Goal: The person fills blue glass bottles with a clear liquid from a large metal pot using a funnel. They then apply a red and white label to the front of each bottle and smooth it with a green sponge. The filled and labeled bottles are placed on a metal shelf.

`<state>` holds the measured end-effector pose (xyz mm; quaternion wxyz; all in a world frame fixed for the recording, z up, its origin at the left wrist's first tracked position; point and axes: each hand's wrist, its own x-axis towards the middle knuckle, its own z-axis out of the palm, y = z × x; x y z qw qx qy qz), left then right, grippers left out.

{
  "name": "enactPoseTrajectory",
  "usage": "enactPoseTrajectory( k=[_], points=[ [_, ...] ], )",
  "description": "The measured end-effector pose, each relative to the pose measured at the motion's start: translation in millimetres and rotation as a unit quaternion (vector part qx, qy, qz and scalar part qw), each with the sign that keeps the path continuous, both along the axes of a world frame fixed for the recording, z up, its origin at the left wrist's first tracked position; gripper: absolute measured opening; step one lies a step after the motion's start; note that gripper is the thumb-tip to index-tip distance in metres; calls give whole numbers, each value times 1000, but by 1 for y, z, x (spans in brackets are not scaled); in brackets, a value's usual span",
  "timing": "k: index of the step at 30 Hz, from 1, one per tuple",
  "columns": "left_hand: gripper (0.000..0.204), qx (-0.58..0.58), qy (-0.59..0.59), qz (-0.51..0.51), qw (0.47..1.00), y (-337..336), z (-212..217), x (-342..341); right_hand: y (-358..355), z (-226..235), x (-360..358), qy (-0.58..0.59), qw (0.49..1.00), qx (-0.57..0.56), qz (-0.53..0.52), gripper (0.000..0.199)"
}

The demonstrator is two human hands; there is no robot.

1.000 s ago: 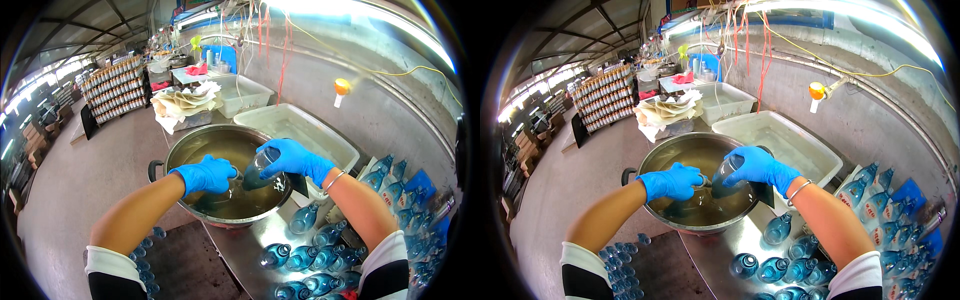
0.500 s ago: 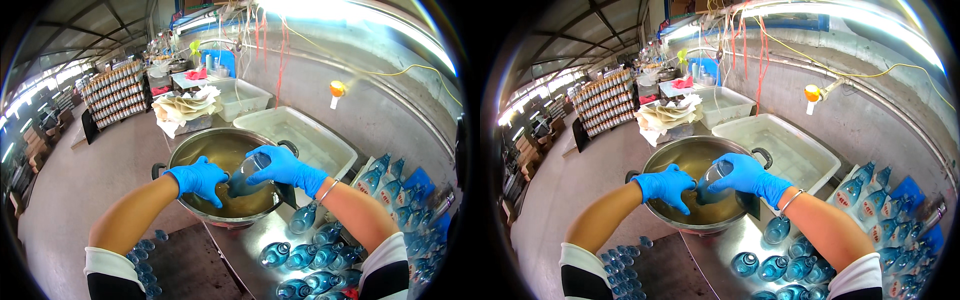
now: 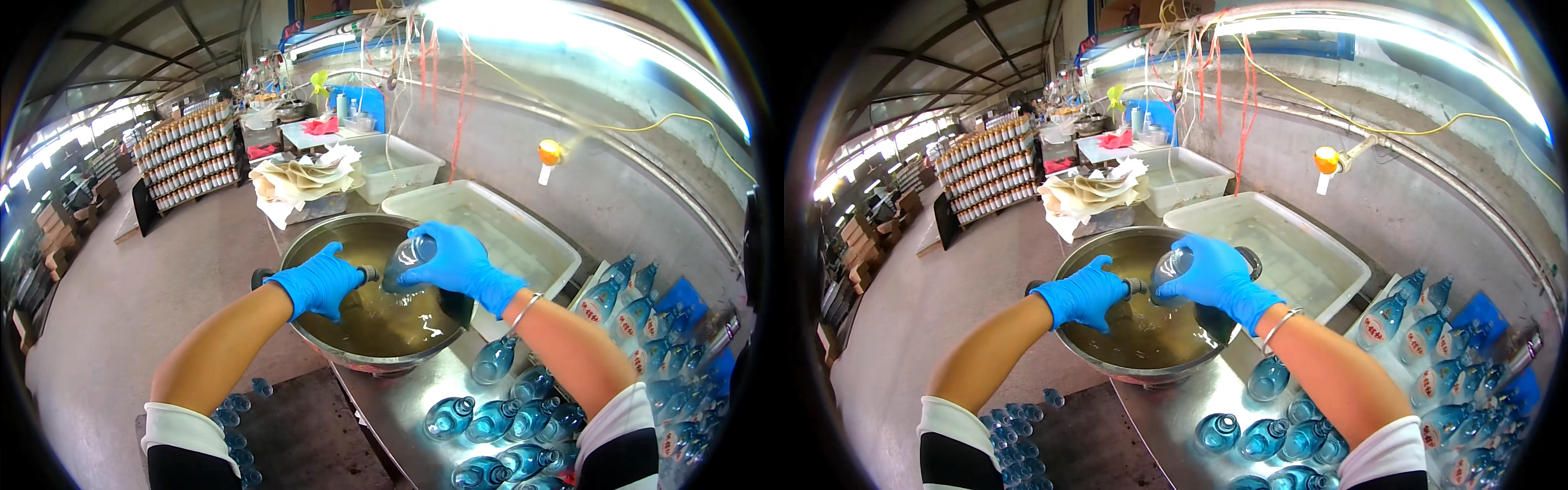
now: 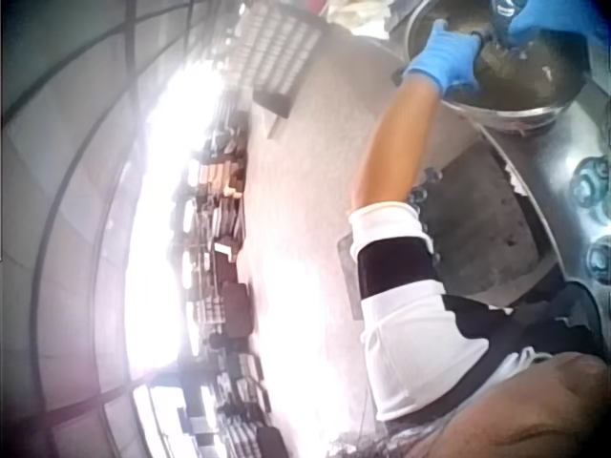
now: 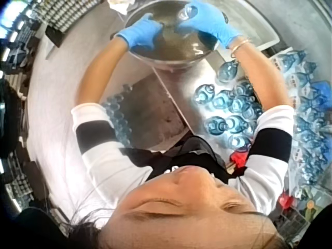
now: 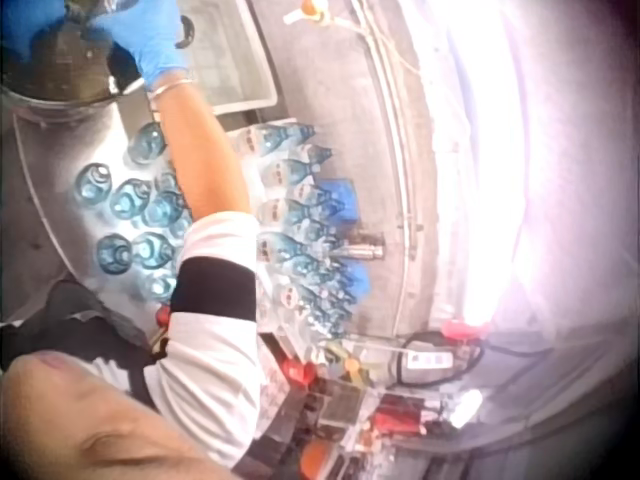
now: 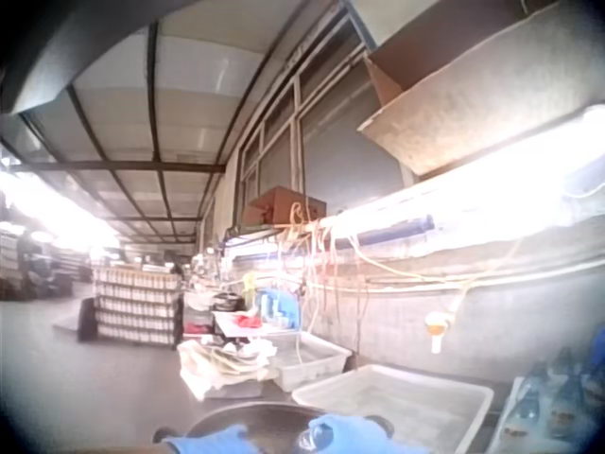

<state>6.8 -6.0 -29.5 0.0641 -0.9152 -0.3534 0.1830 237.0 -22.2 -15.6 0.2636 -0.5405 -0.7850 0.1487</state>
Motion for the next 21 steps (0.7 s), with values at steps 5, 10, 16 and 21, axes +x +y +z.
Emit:
enactPoseTrajectory(
  k=[5, 10, 16, 21],
  points=[
    [92, 0, 20, 21, 1000, 5, -5, -2, 18, -38, -23, 31, 995, -81, -45, 73],
    [104, -34, -13, 17, 999, 10, -1, -16, 33, -56, -39, 72, 987, -138, -46, 80],
    [113, -41, -75, 54, 995, 11, 11, -34, 36, -56, -46, 113, 977, -176, -34, 79],
    [122, -93, -97, 223, 966, -9, 18, -21, 36, -56, -60, 130, 970, -200, -46, 72]
  ],
)
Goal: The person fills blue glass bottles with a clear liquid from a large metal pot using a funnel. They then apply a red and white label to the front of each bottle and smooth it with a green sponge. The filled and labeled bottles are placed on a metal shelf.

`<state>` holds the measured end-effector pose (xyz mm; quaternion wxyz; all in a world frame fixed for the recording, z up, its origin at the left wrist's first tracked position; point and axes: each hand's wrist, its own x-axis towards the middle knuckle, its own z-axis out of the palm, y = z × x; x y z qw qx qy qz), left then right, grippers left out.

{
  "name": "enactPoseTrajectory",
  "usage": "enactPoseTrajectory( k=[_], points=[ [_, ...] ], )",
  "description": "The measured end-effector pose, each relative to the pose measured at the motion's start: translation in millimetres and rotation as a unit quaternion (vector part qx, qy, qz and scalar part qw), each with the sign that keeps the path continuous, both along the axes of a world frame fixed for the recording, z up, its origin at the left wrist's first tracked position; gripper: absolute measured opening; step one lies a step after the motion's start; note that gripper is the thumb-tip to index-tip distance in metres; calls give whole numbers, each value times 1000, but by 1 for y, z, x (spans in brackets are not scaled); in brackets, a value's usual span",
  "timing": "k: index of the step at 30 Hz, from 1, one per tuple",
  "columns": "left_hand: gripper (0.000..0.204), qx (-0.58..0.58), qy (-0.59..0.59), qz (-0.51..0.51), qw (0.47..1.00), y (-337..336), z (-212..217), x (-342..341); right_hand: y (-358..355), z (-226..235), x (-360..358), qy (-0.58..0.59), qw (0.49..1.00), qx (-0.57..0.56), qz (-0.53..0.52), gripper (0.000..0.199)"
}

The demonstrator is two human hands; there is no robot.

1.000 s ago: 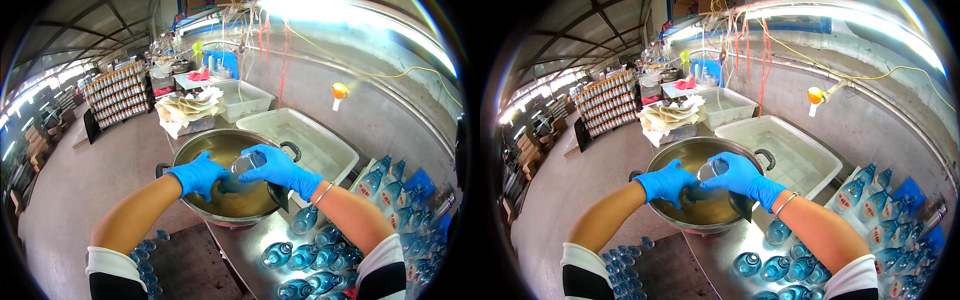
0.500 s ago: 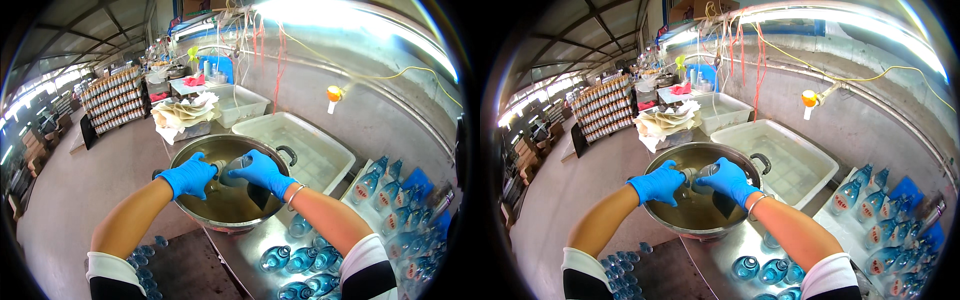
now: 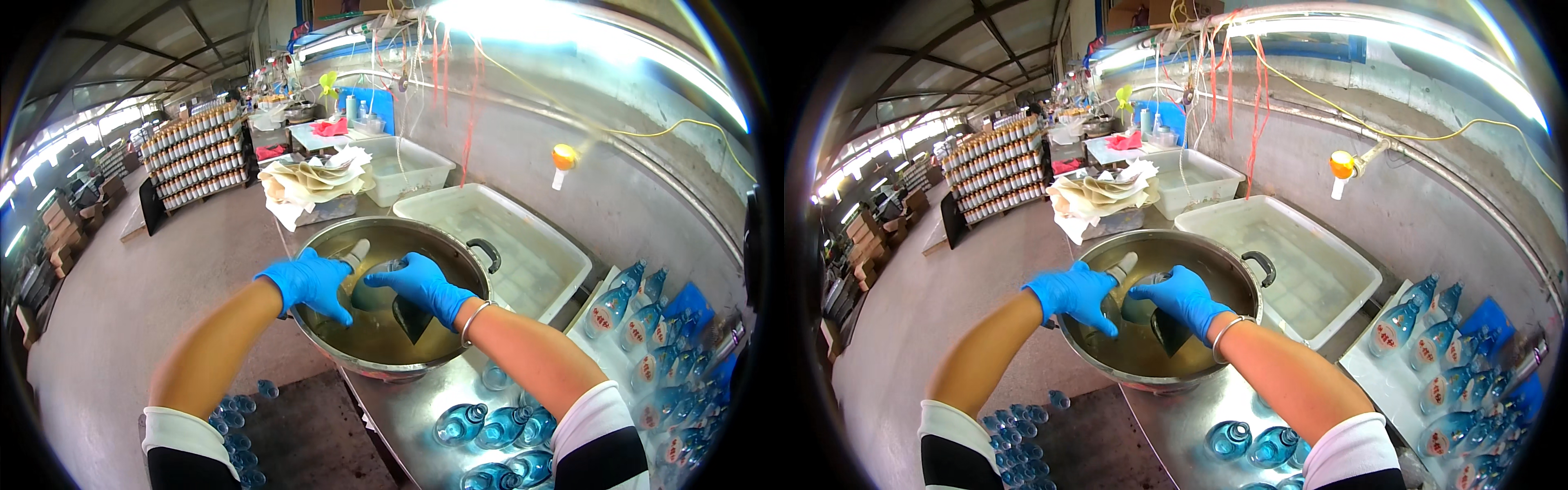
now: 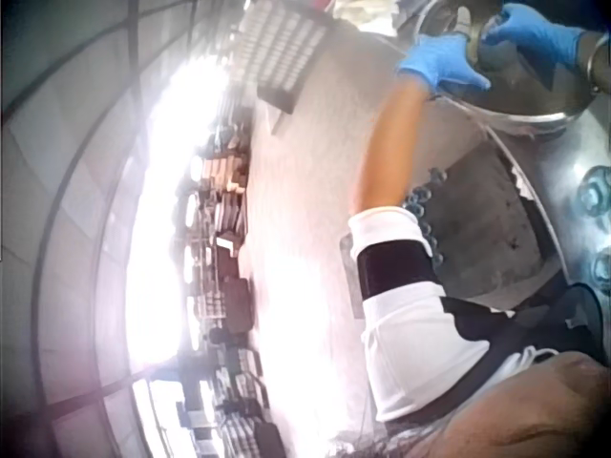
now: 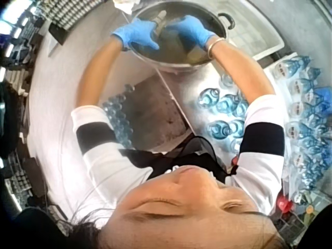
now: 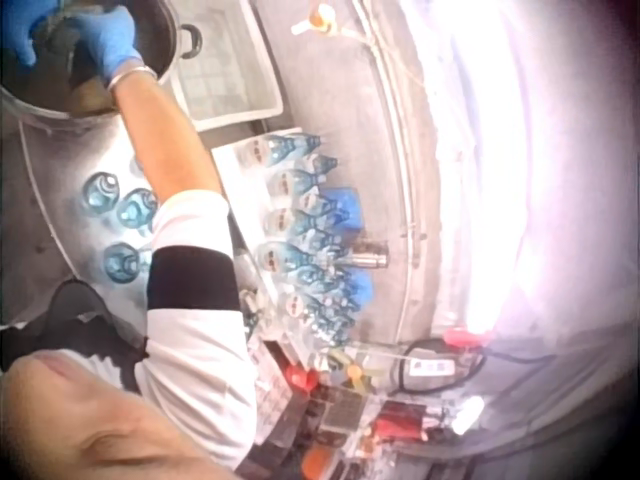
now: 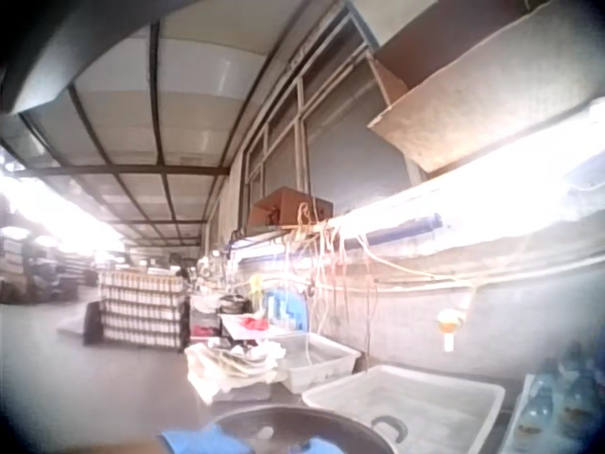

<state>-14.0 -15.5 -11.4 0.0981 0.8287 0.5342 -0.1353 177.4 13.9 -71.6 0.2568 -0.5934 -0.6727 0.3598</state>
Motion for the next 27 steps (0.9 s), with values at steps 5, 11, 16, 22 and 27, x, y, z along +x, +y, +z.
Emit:
enactPoseTrajectory(
  k=[5, 11, 16, 22, 27],
  points=[
    [131, -20, 50, -82, 995, 5, -8, 2, -16, 7, -2, 39, 999, -2, -34, 56],
    [120, -5, 30, -72, 997, 13, 2, -17, -17, 10, -4, 108, 994, 1, -1, 53],
    [84, -48, -38, -64, 996, 28, 6, -47, -13, 7, -12, 75, 997, 10, -34, 55],
    [44, 41, -71, -5, 997, 38, 7, -64, -14, 13, -10, 89, 995, -31, -42, 56],
    [35, 177, 9, -97, 979, 59, -14, -65, -18, 14, -16, 69, 997, -5, -29, 64]
  ],
)
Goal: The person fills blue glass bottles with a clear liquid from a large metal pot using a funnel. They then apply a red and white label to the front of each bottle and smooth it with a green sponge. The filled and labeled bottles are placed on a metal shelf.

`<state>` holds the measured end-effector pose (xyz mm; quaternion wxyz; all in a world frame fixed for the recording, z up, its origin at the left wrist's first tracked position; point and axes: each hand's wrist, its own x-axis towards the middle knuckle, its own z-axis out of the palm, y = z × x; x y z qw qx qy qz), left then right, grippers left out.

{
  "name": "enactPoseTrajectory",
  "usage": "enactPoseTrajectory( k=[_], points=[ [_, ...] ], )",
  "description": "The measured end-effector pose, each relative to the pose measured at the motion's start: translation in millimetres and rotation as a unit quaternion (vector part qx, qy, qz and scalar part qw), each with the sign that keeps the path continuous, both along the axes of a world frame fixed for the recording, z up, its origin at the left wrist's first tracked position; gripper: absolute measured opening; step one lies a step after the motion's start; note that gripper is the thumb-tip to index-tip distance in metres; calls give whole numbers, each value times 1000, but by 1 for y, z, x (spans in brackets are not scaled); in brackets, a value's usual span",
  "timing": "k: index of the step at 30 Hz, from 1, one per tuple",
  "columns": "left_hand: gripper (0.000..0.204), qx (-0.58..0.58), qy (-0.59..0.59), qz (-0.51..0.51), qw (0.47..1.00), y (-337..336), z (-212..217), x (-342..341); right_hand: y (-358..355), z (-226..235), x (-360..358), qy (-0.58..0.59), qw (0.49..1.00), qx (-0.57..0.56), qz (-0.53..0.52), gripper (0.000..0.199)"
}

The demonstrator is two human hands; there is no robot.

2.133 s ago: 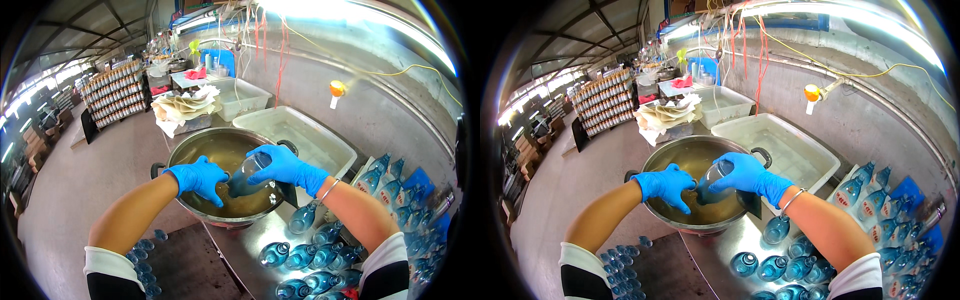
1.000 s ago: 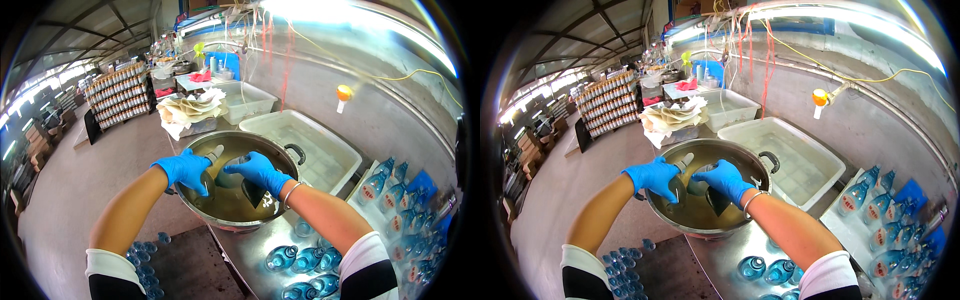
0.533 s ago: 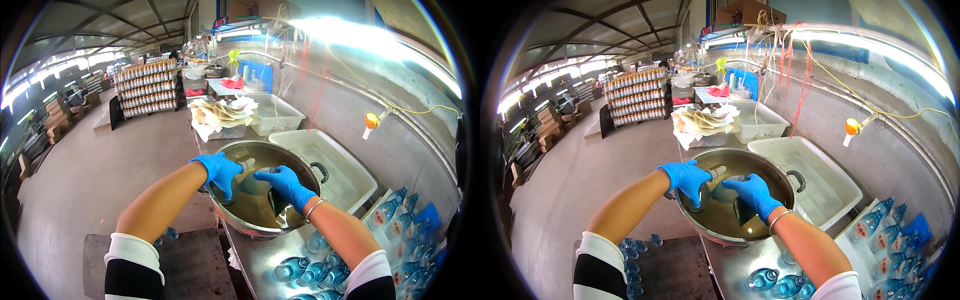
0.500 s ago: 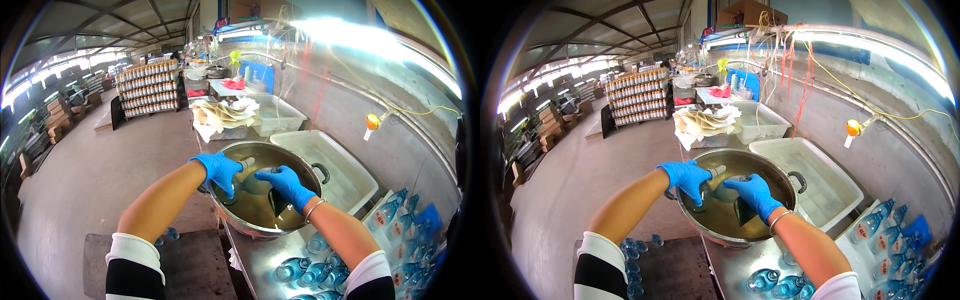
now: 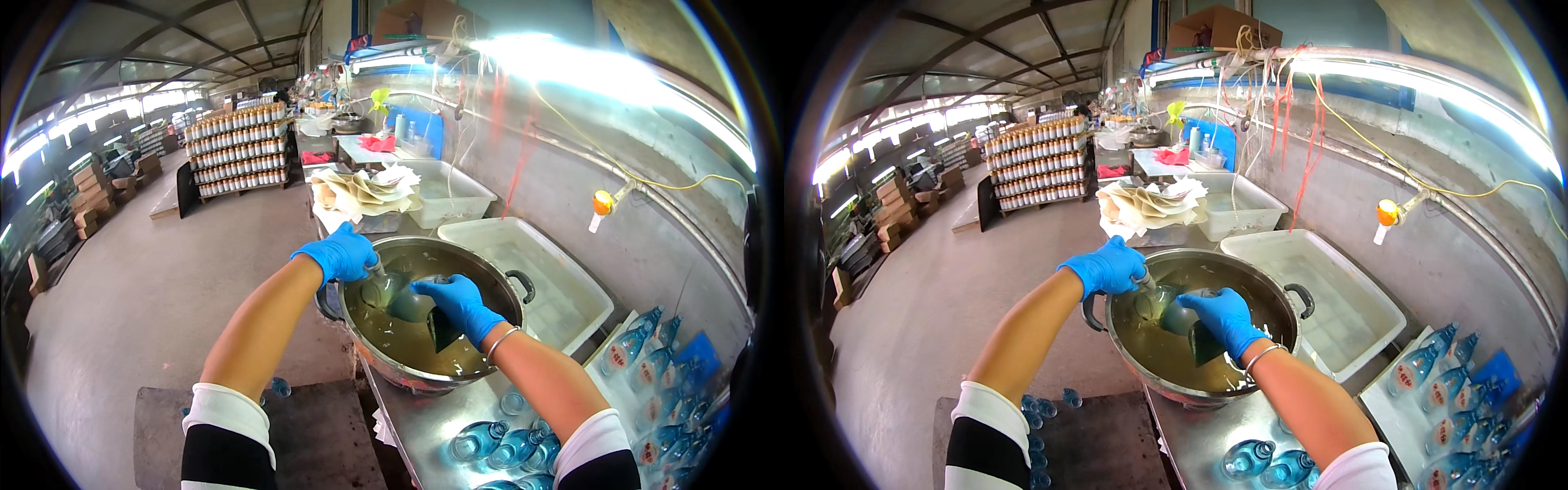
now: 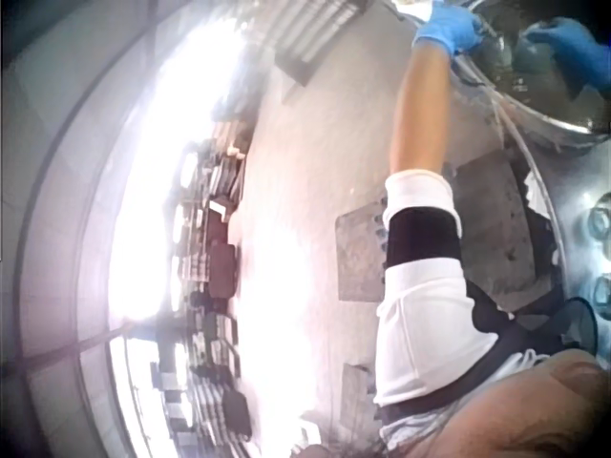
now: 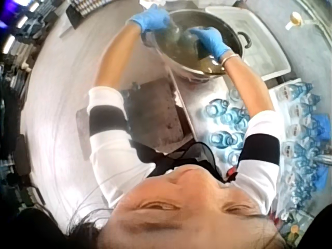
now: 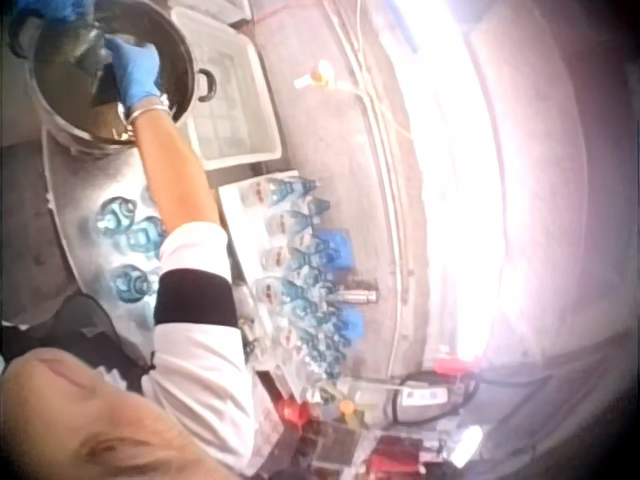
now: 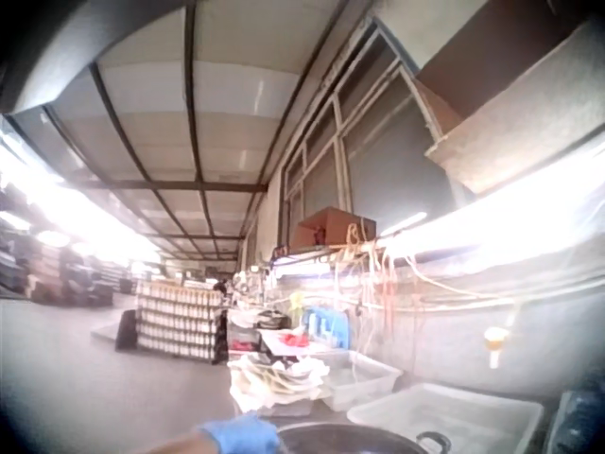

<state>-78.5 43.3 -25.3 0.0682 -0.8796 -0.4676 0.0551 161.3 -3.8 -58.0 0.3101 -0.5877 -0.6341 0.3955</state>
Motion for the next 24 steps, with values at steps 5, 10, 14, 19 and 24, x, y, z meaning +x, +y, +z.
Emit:
enactPoseTrajectory(
  k=[5, 10, 14, 19, 24],
  points=[
    [29, 42, -106, -15, 993, 12, 19, 6, 17, -9, -2, -41, 995, 71, -50, 73],
    [27, 28, 6, -14, 999, 7, 22, 40, 21, -7, -2, -69, 990, 98, -76, 73],
    [26, 62, 78, 13, 995, 21, -5, 52, 24, -3, 0, -108, 984, 122, -78, 73],
    [26, -28, -4, 104, 994, 49, -34, 80, 21, 3, 18, -134, 979, 124, -87, 72],
    [27, -55, -46, 150, 986, 60, -43, 116, 19, 0, 39, -148, 974, 149, -90, 67]
  ],
)
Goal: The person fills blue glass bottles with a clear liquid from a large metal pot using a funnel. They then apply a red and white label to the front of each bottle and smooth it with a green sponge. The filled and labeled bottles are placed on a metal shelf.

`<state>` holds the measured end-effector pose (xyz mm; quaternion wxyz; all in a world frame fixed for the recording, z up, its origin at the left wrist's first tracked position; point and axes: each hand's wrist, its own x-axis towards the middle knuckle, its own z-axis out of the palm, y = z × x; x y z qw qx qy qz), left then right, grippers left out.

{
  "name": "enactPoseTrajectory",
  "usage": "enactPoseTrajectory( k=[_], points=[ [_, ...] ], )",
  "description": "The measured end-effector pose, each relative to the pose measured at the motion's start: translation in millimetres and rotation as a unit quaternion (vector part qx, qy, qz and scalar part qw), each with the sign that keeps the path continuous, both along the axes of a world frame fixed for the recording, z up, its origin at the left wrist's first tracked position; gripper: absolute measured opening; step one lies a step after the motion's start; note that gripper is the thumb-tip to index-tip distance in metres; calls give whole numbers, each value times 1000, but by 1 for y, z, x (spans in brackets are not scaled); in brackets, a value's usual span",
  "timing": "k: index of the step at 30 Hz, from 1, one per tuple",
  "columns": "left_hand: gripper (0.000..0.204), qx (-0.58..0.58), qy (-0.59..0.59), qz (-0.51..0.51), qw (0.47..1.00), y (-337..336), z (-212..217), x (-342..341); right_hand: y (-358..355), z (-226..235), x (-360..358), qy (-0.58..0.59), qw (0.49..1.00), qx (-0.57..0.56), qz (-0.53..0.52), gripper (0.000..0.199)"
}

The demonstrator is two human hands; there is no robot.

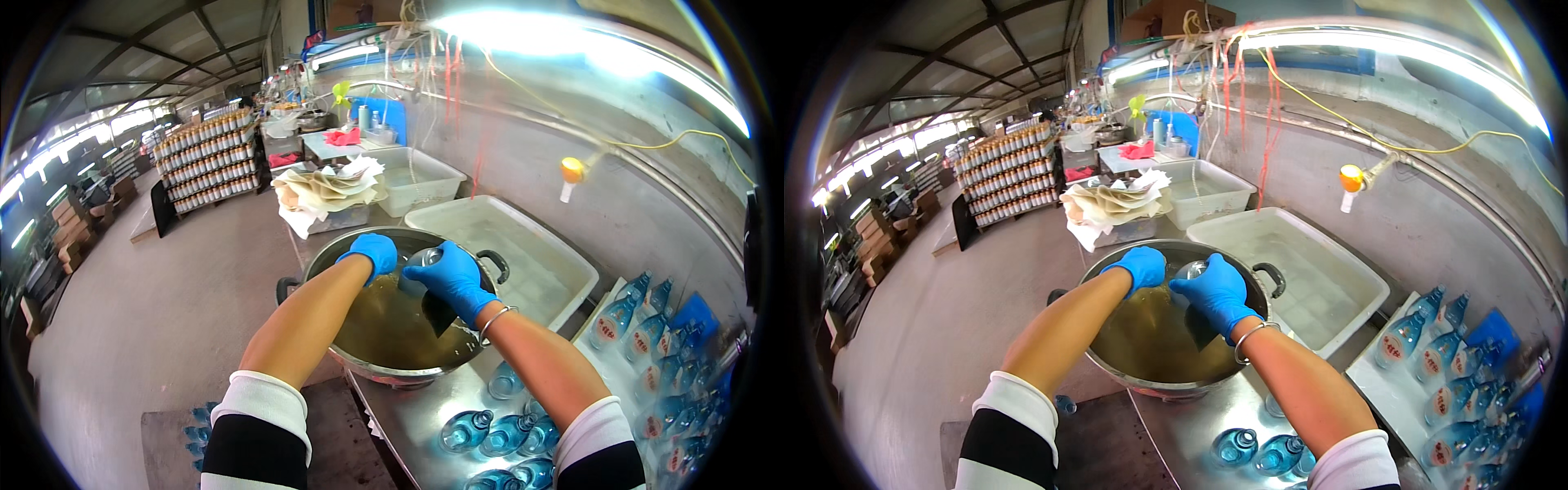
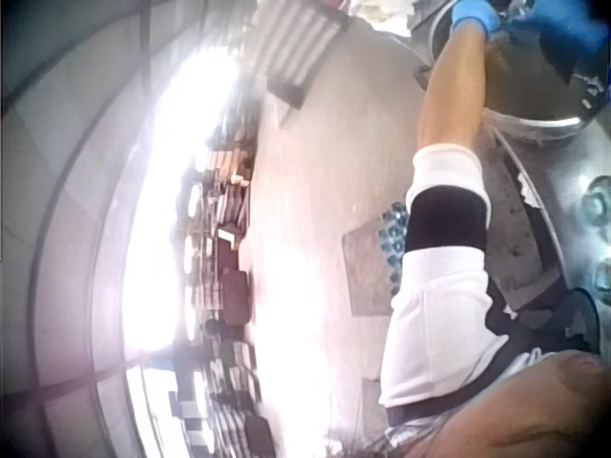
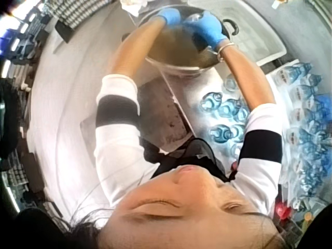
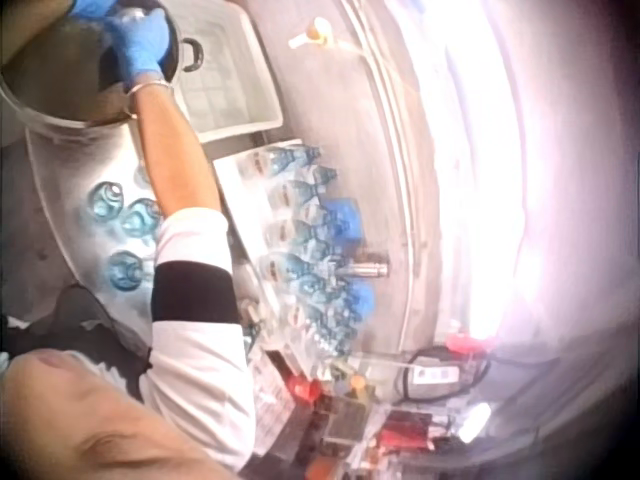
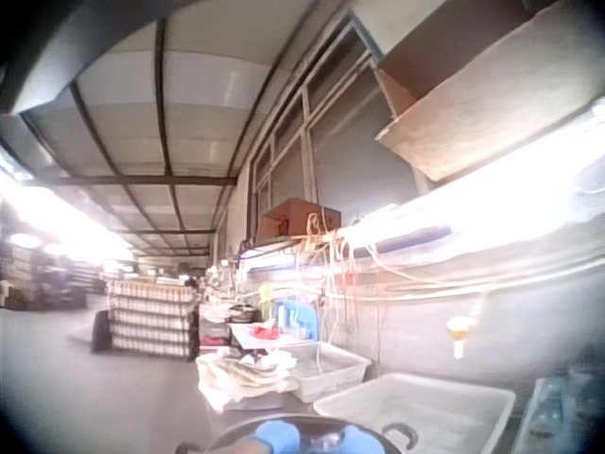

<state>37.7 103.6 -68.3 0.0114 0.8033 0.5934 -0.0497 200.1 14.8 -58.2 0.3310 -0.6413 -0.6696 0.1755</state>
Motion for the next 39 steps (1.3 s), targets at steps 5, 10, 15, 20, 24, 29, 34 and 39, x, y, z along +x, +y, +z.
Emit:
enactPoseTrajectory(
  k=[5, 10, 15, 20, 24, 29, 34, 39],
  points=[
    [29, -23, -24, 39, 999, 4, -1, 20, -7, 7, 25, -75, 997, -10, -20, 69],
    [34, -20, -85, 116, 989, 0, -5, 39, -11, 6, 40, -74, 997, -28, -24, 70],
    [39, 19, -134, 143, 980, 3, -1, 55, -13, 7, 43, -92, 996, -5, -3, 67],
    [29, -7, -22, -47, 999, 42, -14, 66, -17, 15, 37, -74, 997, -3, 22, 66],
    [27, 22, 19, -125, 992, 47, -18, 70, -18, 4, 51, -117, 993, 25, 10, 61],
    [31, -81, 85, -51, 992, 46, -26, 62, -17, 24, 49, -140, 989, 26, 29, 50],
    [36, -63, 32, 47, 996, 22, -6, 68, -12, 19, 48, -140, 989, 23, 50, 59],
    [61, -19, 31, -87, 996, -6, 3, 68, -7, 29, 70, -132, 990, 51, -6, 61]
  ],
)
